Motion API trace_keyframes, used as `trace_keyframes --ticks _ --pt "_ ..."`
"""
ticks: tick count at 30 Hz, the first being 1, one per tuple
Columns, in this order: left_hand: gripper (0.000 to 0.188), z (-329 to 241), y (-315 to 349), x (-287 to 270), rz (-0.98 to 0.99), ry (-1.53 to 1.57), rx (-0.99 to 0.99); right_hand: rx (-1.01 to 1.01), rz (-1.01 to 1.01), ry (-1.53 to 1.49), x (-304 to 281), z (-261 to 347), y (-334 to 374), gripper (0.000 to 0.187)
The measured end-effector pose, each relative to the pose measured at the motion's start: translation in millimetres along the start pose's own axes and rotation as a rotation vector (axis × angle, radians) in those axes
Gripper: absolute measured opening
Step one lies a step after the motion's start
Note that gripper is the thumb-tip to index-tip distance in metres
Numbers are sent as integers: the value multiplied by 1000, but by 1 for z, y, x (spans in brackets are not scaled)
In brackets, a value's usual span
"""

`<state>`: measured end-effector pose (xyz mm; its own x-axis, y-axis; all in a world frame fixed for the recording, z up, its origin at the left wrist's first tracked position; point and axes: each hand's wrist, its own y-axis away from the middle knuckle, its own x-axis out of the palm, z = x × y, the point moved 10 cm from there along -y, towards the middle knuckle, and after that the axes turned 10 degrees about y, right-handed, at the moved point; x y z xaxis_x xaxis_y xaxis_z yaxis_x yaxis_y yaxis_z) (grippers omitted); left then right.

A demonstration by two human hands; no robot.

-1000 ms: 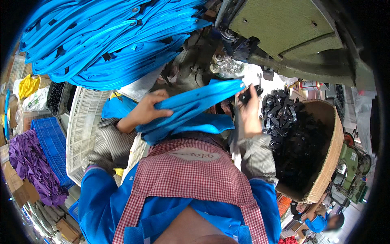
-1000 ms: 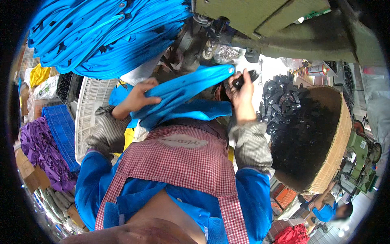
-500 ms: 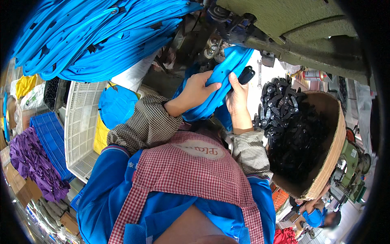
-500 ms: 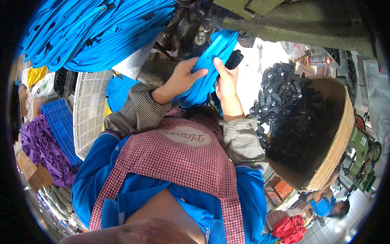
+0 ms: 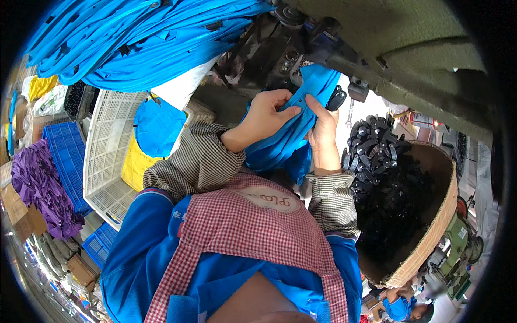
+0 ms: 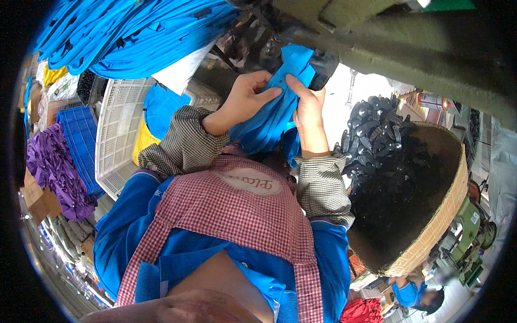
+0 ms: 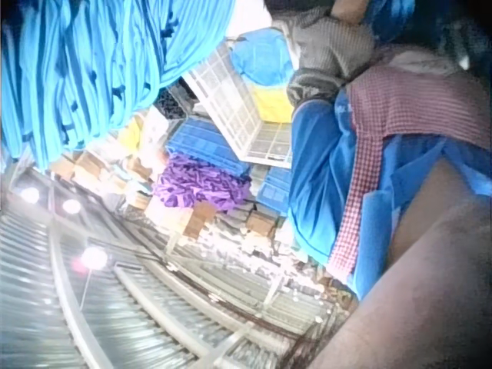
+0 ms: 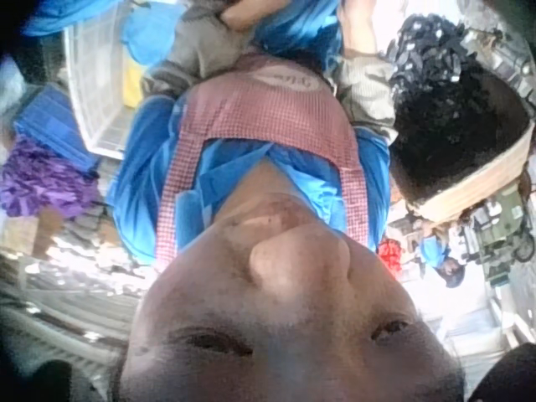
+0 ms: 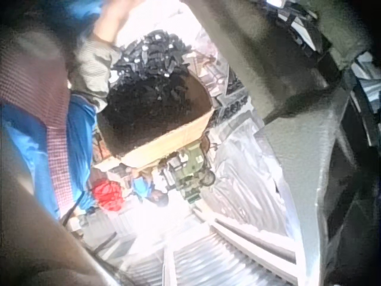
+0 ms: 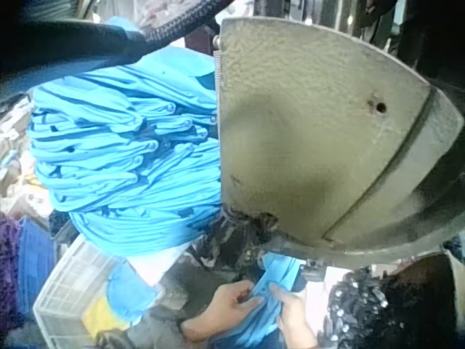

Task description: The person repeatedly picks up blue fabric items and black plastic clips, attaches the clips to the fabric using a press machine, and places the finished items into a white basket. The process is repeated for multiple items in a factory setting.

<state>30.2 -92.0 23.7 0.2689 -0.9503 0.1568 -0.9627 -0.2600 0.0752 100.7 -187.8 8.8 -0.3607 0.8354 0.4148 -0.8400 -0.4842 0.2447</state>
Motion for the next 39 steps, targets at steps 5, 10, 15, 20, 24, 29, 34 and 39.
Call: trace_keyframes --ticks 5,10,15,20,24,29,34,39 --pt "11 -24 -19 -23 -100 26 62 -98 -27 55 30 29 -21 37" --pt "14 -11 -60 -46 -101 211 -25 -89 -174 122 16 15 -66 28" --pt "17 30 -56 -48 -101 328 -351 -4 -41 70 27 5 -66 34" --pt "22 24 -47 -49 -28 150 -141 178 -219 142 -5 -7 -50 29" --pt "25 27 -31 -56 -62 18 -21 205 -176 -158 -19 -7 -34 26" --pt "21 24 -32 -39 84 340 -214 -197 -452 329 -30 32 -15 19" --pt "23 23 -36 -40 119 298 -107 -93 -299 460 19 30 2 31" --pt "24 28 -40 -33 134 384 -136 -148 -265 530 26 23 -5 16"
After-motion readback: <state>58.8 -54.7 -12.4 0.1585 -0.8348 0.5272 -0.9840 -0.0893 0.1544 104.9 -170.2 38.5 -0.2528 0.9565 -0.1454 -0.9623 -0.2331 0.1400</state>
